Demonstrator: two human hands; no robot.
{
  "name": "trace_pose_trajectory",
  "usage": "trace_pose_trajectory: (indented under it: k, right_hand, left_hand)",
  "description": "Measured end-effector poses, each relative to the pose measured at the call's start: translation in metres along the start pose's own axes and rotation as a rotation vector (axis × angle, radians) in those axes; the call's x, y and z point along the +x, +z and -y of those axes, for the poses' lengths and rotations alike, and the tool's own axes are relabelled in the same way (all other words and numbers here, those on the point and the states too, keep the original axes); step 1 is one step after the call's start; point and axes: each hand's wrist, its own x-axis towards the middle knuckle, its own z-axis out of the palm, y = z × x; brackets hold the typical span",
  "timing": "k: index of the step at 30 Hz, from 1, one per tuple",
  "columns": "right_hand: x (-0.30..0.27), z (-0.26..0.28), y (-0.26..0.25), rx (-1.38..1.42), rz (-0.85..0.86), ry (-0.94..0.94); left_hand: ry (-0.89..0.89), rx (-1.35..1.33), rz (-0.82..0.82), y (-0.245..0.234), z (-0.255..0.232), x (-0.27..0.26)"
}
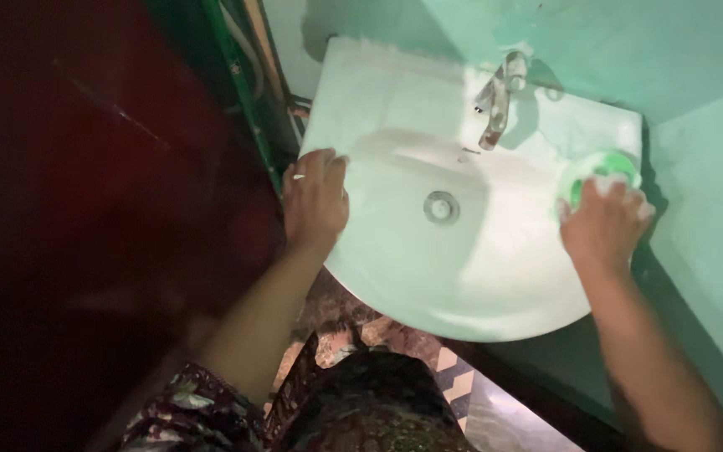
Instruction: The person scrubs a white ceramic sink and its metal faucet with a green sponge.
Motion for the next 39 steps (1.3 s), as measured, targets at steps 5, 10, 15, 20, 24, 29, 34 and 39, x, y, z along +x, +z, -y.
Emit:
trace_pose_trajectory:
  k: [5,10,15,20,24,29,34,39]
  right_hand:
    - [-0.040,0.021,0.006,0.028,0.160,0.081]
    - [-0.065,0.126,-0.002,0.435,0.713,-0.058]
    - [-0.065,0.222,-0.110,0.879,0.883,-0.270]
    - [-0.071,0.201,-0.138,0.750,0.933,-0.117]
    - [-0.077,0.120,-0.103,0.491,0.668,-0.121]
    - [-0.082,0.042,-0.081,0.304,0.310,0.054]
    - [-0.042,0.018,-0.047,0.294,0.000,0.105]
    - [0.023,0.015,0.000,0.596,-0.157,0.237]
  left_hand:
    - [0.036,0.071,0.008,0.002,-0.001,0.001]
    - [0.037,0.050,-0.017,0.003,0.001,0.002]
    - [0.025,0.053,0.000,0.000,0.001,0.001]
    - [0.049,0.050,0.001,0.000,0.003,0.002]
    - [0.030,0.016,0.015,0.001,0.006,0.005]
    - [0.015,0.023,0.024,0.006,0.008,0.004]
    - [-0.046,0.020,0.059,0.009,0.012,0.005]
    - [-0.095,0.147,0.020,0.009,0.006,0.007]
